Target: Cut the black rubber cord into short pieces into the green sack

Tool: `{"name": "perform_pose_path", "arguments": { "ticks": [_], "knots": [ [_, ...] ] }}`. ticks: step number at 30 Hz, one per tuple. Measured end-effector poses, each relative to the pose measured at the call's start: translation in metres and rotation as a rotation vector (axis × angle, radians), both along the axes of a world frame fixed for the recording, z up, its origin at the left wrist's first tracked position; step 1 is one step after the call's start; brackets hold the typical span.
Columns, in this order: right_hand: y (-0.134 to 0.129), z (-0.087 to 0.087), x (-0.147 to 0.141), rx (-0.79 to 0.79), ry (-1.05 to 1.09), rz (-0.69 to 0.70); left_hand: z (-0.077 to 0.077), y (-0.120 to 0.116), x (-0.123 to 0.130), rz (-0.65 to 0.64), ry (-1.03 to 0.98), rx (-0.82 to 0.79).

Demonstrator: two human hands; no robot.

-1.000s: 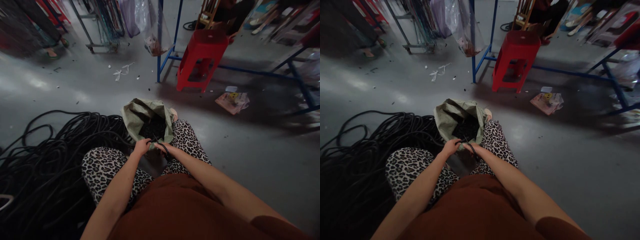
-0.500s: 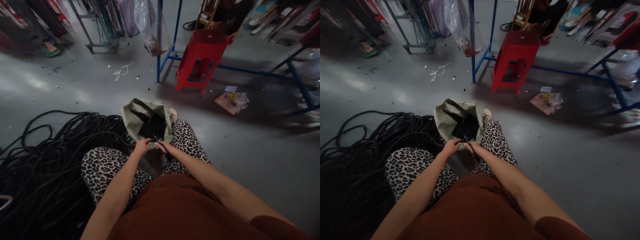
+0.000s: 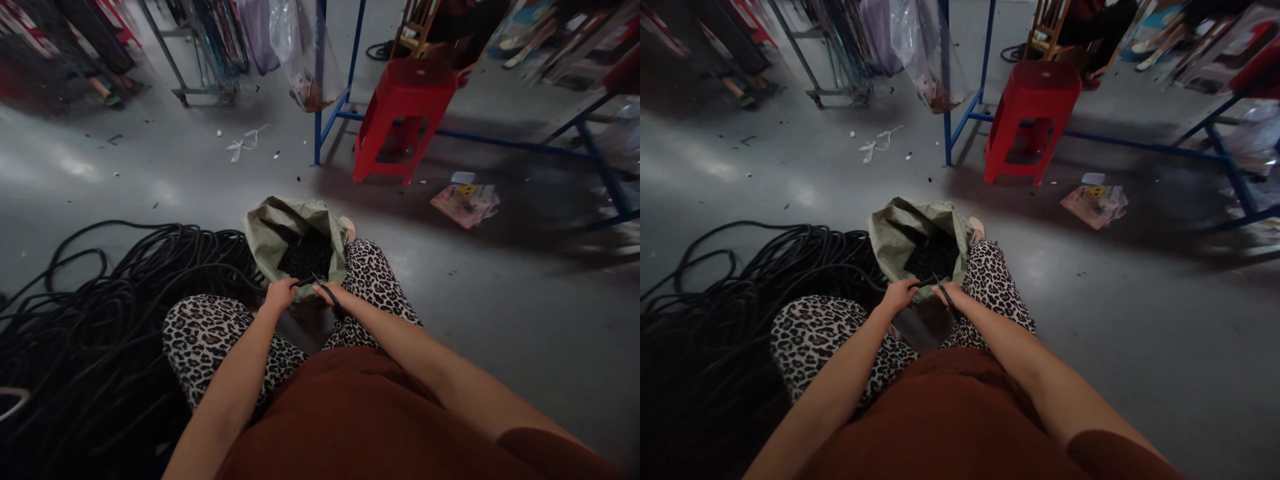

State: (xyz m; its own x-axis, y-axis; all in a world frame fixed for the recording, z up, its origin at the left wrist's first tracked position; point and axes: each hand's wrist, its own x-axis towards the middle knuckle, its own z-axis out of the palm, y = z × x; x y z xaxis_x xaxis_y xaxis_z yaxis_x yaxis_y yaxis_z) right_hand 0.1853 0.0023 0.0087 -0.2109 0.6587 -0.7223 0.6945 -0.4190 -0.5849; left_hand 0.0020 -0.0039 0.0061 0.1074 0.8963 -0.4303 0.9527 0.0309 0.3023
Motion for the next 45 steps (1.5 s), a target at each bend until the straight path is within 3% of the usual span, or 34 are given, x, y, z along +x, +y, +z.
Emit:
{"name": "perform_pose_path", "arguments": {
  "ticks": [10, 17, 23, 31, 45],
  "knots": [
    [0.001, -0.007, 0.001, 0.062, -0.051, 0.099, 0.003, 0.0, 0.001, -0.028, 0.064, -0.03],
    [0.0, -0.009, 0.002, -0.041, -0.029, -0.013, 0.003, 0.0, 0.0, -0.032, 0.079, -0.014],
    [-0.001, 0.004, 0.002, -0.109, 0.042, -0.11, 0.0, 0.002, -0.001, 0.054, 0.047, 0.058],
    [-0.005, 0.007, 0.002, -0.185, 0.16, -0.079, -0.001, 0.005, 0.0, 0.086, -0.035, 0.146],
    [-0.004, 0.011, 0.001, -0.161, 0.143, -0.024, -0.003, 0.001, 0.005, 0.039, -0.059, 0.124]
  ]
}}
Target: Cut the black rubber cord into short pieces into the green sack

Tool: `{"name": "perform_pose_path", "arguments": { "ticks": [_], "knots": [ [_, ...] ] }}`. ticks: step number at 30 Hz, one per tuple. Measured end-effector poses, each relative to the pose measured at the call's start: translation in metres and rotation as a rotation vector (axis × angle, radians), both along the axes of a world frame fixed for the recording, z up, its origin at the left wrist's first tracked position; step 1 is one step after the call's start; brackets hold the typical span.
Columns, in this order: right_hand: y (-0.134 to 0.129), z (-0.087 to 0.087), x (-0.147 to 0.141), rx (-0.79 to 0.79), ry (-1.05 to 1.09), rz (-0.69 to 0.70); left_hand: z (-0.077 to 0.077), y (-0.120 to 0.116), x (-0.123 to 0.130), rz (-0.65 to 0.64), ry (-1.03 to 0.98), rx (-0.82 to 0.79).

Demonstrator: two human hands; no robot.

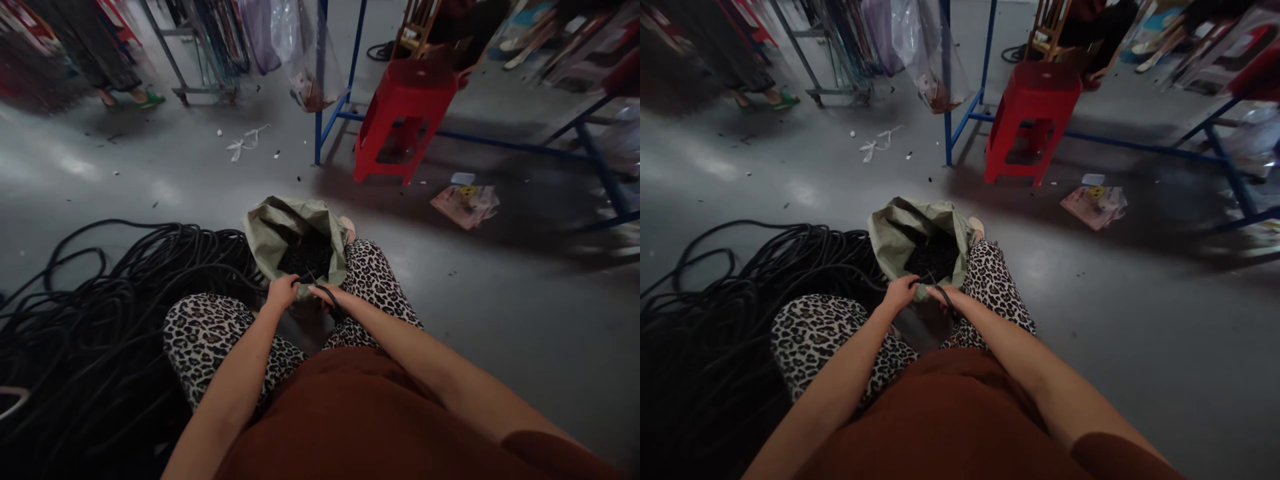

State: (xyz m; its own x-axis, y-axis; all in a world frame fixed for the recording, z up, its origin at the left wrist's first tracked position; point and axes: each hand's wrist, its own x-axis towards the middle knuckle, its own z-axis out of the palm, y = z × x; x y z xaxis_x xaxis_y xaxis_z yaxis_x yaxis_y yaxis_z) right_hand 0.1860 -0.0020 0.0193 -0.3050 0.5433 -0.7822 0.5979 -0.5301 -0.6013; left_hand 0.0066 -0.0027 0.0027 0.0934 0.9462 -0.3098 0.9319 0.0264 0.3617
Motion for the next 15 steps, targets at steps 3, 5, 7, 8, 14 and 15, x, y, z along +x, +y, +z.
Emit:
{"name": "perform_pose_path", "arguments": {
  "ticks": [3, 5, 7, 8, 14, 15],
  "knots": [
    [-0.0006, 0.0001, -0.0001, 0.009, 0.01, -0.001, -0.0001, -0.0002, -0.0001, -0.016, -0.003, -0.032],
    [-0.0009, -0.0001, -0.0004, 0.012, 0.0, -0.003, -0.0001, -0.0002, -0.0003, -0.031, -0.009, -0.039],
    [-0.0008, -0.0004, -0.0007, 0.014, -0.009, 0.005, -0.0005, -0.0002, -0.0008, -0.047, -0.013, -0.045],
    [-0.0006, -0.0007, -0.0008, 0.017, -0.007, 0.011, -0.0009, -0.0002, -0.0011, -0.054, -0.013, -0.048],
    [0.0002, -0.0004, -0.0012, 0.025, -0.012, 0.069, -0.003, -0.0004, -0.0028, -0.089, -0.027, -0.052],
    [0.0001, 0.0003, -0.0013, 0.026, -0.017, 0.064, -0.0031, -0.0004, -0.0028, -0.095, -0.034, -0.054]
  ]
}}
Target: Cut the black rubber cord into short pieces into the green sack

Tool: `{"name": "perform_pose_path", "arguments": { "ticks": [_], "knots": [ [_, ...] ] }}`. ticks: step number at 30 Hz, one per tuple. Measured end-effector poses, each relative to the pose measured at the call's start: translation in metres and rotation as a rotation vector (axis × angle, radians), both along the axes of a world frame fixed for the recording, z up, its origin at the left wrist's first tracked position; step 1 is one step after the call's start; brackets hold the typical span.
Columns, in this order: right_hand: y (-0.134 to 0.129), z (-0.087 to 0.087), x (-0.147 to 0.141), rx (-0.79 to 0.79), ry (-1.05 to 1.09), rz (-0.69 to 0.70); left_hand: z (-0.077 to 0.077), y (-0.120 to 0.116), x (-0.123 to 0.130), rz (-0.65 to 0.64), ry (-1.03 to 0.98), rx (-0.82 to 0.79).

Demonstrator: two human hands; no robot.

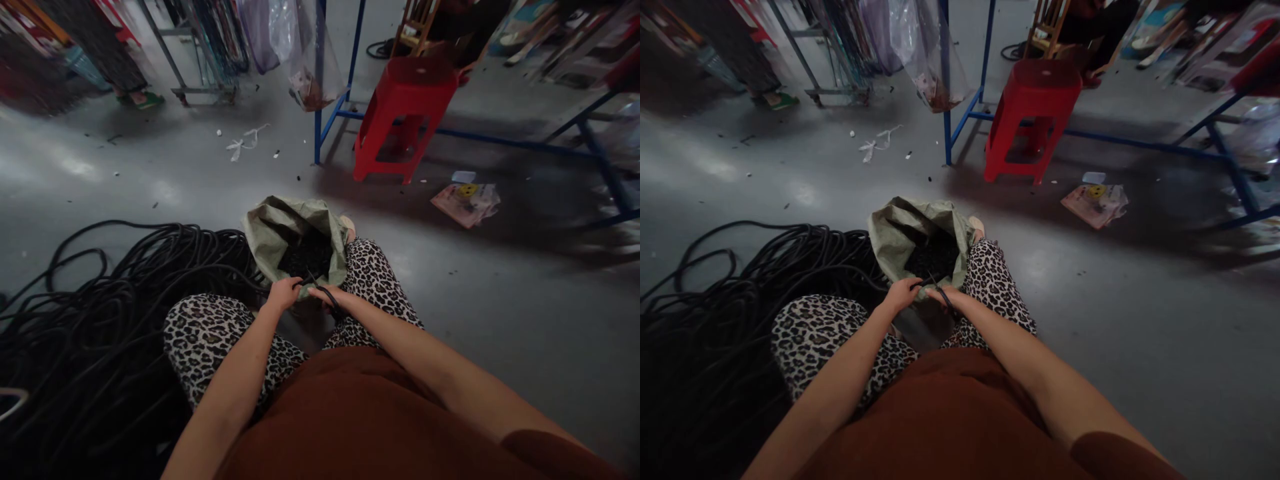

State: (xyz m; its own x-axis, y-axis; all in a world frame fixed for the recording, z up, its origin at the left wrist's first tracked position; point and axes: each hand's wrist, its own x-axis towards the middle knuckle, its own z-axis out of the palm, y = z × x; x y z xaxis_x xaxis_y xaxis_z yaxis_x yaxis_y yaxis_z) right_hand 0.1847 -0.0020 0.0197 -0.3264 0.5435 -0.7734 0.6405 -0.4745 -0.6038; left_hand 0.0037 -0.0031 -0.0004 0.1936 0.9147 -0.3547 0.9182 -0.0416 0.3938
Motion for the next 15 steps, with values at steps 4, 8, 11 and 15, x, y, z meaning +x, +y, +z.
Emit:
{"name": "perform_pose_path", "arguments": {
  "ticks": [4, 8, 11, 15],
  "knots": [
    [-0.001, 0.0029, 0.0, 0.014, 0.005, -0.02, 0.0005, 0.0002, 0.0004, -0.01, -0.022, -0.006],
    [-0.001, 0.0029, 0.0002, 0.053, -0.01, -0.036, 0.001, 0.0008, 0.0011, 0.005, -0.029, -0.01],
    [-0.0004, 0.0029, -0.0002, 0.095, -0.025, -0.02, 0.0005, 0.0011, 0.0015, 0.016, -0.034, -0.008],
    [0.0001, 0.0056, -0.0016, 0.101, -0.068, -0.017, -0.0009, 0.0011, 0.0025, 0.021, -0.037, -0.011]
  ]
}}
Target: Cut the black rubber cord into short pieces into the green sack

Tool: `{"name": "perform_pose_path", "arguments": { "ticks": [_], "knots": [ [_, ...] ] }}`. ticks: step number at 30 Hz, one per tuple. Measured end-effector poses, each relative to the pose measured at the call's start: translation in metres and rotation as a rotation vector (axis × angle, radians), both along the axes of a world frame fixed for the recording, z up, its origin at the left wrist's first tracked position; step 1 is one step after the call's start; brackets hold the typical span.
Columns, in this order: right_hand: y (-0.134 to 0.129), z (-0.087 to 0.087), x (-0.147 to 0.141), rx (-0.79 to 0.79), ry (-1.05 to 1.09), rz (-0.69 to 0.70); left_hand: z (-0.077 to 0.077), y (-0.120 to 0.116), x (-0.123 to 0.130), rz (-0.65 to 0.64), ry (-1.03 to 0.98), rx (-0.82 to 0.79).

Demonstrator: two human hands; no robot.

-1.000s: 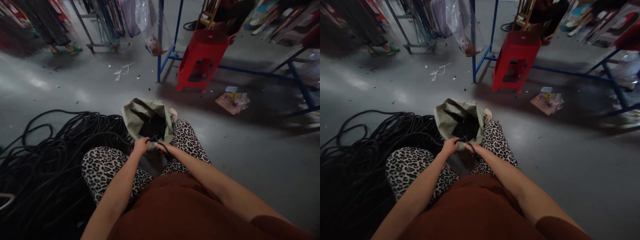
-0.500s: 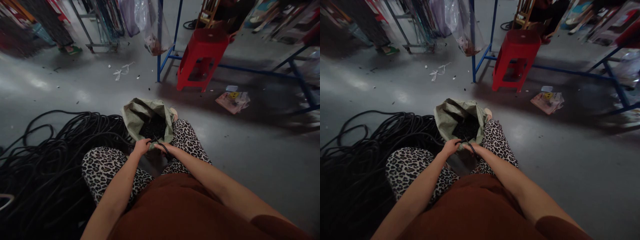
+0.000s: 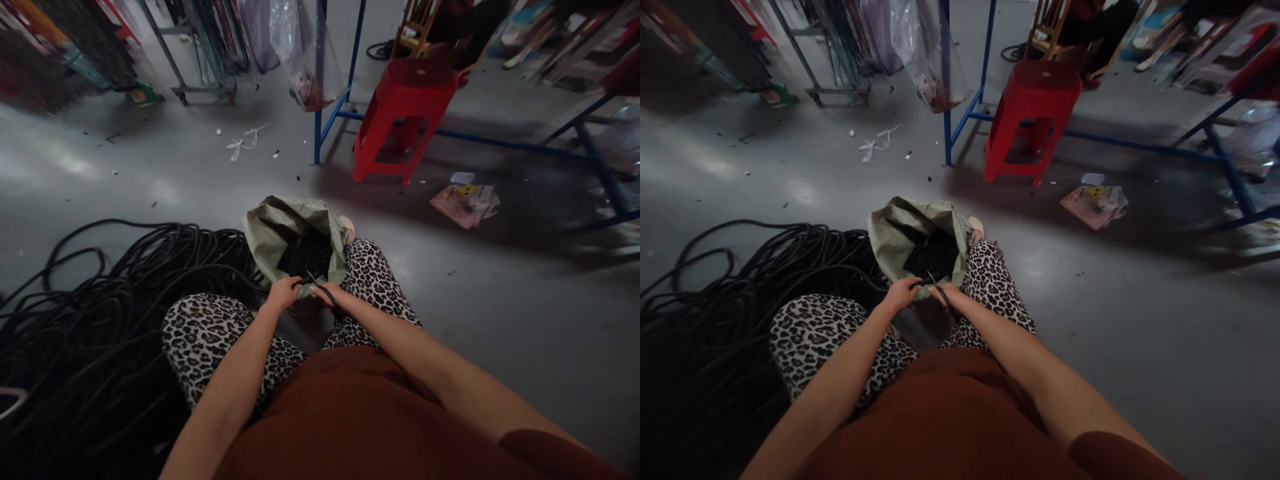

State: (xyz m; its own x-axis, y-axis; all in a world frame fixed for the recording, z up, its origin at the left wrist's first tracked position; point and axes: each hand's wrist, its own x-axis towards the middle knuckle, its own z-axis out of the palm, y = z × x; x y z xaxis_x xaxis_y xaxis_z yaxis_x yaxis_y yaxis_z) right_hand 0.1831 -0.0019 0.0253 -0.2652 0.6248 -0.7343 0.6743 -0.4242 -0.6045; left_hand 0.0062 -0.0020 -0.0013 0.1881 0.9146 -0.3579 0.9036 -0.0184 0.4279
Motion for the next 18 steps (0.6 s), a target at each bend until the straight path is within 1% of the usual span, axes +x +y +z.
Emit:
{"name": "perform_pose_path", "arguments": {
  "ticks": [4, 7, 10, 13, 18],
  "knots": [
    [0.001, 0.0, -0.001, 0.009, -0.048, -0.026, -0.002, 0.0, 0.0, 0.005, -0.001, -0.019],
    [0.002, -0.005, 0.0, 0.033, -0.059, -0.047, -0.003, -0.001, -0.003, 0.01, 0.018, -0.021],
    [0.005, -0.012, 0.002, 0.051, -0.074, -0.027, -0.002, -0.002, -0.006, 0.003, 0.047, -0.005],
    [0.005, -0.019, 0.004, 0.076, -0.078, 0.009, 0.0, -0.002, -0.007, 0.003, 0.069, -0.024],
    [0.004, -0.021, 0.003, 0.063, -0.074, 0.0, 0.003, -0.002, -0.006, 0.011, 0.101, -0.06]
  ]
}}
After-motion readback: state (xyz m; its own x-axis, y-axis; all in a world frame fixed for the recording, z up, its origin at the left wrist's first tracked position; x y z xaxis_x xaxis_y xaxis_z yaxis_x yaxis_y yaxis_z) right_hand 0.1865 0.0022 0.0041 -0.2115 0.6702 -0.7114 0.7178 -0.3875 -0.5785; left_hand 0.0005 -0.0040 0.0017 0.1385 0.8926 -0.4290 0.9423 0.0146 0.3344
